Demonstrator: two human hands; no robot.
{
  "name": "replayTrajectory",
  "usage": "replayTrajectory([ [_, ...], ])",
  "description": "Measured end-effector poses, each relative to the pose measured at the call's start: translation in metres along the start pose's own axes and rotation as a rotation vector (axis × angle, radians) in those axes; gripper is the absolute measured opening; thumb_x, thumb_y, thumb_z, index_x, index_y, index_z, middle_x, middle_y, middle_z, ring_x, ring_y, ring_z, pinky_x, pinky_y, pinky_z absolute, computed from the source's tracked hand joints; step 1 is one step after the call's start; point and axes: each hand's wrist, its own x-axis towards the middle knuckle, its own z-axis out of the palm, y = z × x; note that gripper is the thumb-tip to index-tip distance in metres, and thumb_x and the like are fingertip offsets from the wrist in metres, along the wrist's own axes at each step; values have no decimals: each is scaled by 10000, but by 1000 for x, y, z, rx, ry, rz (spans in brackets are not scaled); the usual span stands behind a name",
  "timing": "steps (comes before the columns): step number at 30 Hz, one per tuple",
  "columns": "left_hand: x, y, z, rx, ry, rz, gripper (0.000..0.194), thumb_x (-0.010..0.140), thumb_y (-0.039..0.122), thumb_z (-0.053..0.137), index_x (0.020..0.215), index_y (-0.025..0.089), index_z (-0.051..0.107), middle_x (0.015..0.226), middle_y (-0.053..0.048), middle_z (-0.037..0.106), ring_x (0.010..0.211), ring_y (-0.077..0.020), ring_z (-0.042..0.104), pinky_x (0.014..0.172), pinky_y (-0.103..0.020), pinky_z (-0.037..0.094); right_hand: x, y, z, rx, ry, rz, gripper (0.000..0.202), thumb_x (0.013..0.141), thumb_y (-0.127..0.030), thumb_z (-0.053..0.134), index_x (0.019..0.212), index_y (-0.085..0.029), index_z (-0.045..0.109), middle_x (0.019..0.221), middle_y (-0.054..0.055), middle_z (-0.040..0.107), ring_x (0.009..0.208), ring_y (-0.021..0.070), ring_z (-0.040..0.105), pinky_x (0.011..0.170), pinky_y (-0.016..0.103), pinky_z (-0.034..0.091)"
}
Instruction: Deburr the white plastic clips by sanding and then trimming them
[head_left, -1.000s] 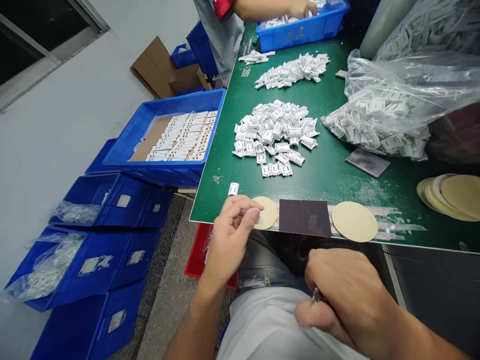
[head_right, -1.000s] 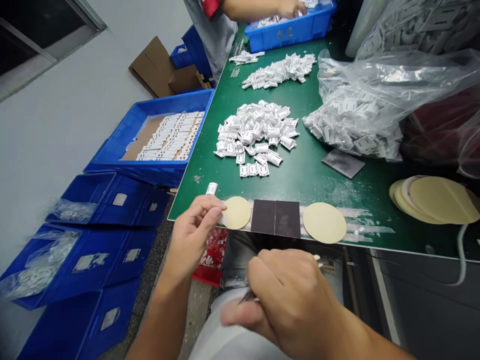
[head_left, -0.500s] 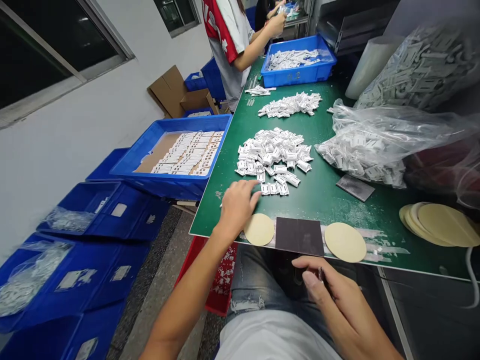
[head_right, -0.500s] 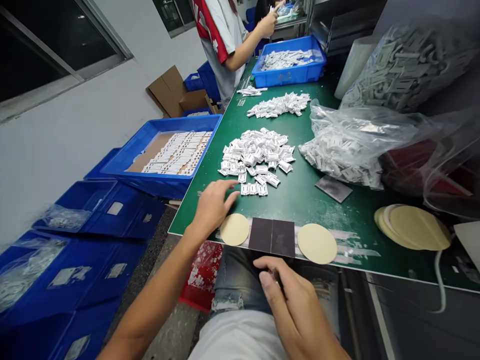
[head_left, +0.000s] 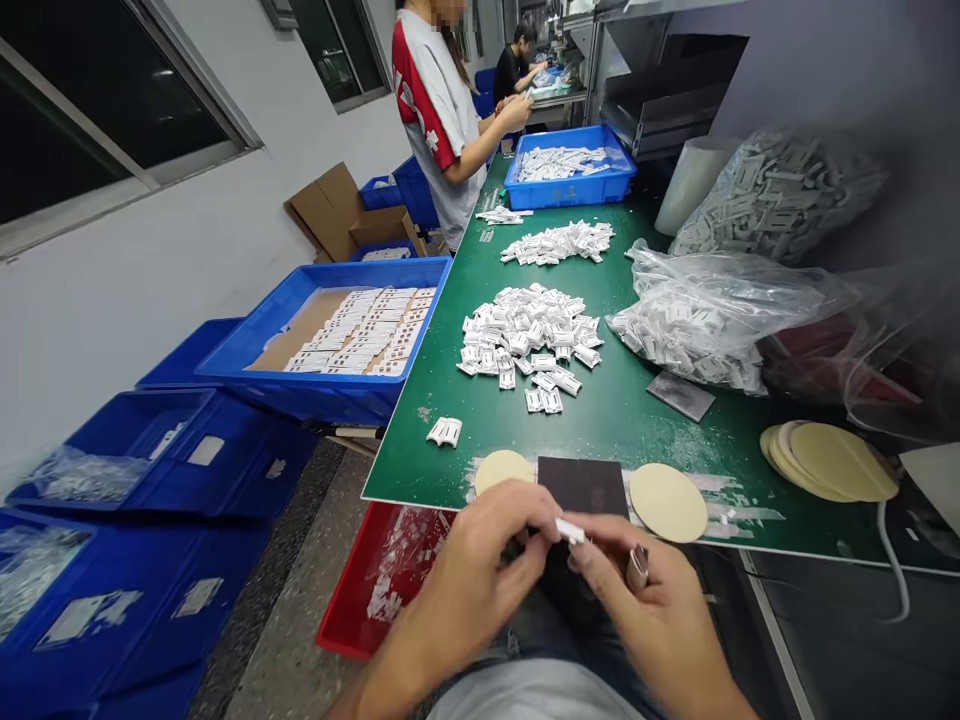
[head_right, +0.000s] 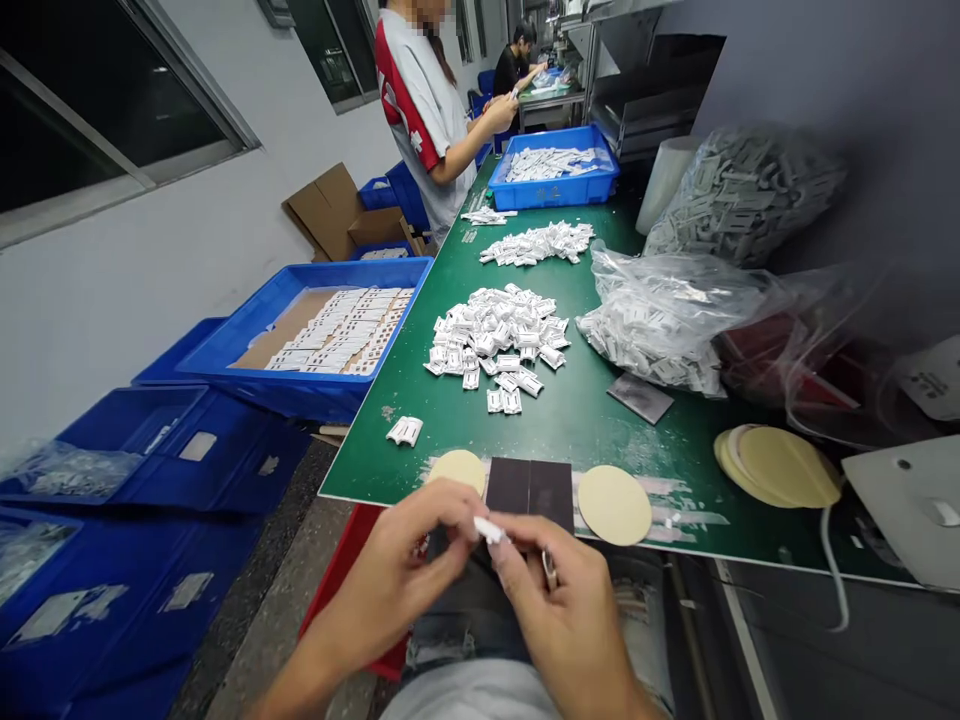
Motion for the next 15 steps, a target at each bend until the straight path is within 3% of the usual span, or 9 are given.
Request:
replayTrajectory([
  [3, -19, 0, 9, -207, 179, -198, 88, 899, 191, 673, 960, 228, 723, 971, -45, 770, 926, -192, 729, 835, -265, 570, -3, 0, 12, -49, 16, -34, 221, 914, -397, 662, 961, -219, 784, 744, 33, 719, 596, 135, 580, 559, 221, 462],
  [5, -28, -4, 15, -186, 316, -256, 97, 875, 245, 712, 946, 238, 778, 936, -46, 798, 859, -196, 751, 789, -253, 588, -7, 2, 24, 9, 57, -9, 257, 909, -429, 657, 929, -207, 785, 707, 36, 703, 599, 144, 589, 564, 229, 471],
  [9, -44, -13, 21, 75, 606, -104, 151, 861, 199, 693, 913, 274, 813, 907, -10, 814, 809, -177, 755, 808, -239, 576, -13, 9, 51, 137, 59, 17, 336, 910, -500, 632, 935, -196, 773, 690, 44, 688, 612, 157, 599, 644, 266, 524],
  [13, -55, -20, 14, 202, 704, 6, 182, 818, 137, 696, 886, 270, 799, 843, 21, 812, 720, -158, 760, 725, -211, 593, -17, 18, 72, 117, 18, -26, 357, 907, -513, 628, 920, -183, 763, 623, 21, 655, 451, 87, 415, 492, 221, 423],
  [15, -59, -22, 11, 252, 758, 21, 159, 808, 140, 693, 842, 263, 788, 791, 30, 803, 677, -149, 753, 688, -203, 592, -18, 22, 82, 79, 4, -65, 358, 909, -509, 622, 913, -180, 762, 613, 17, 647, 439, 81, 394, 450, 213, 363],
])
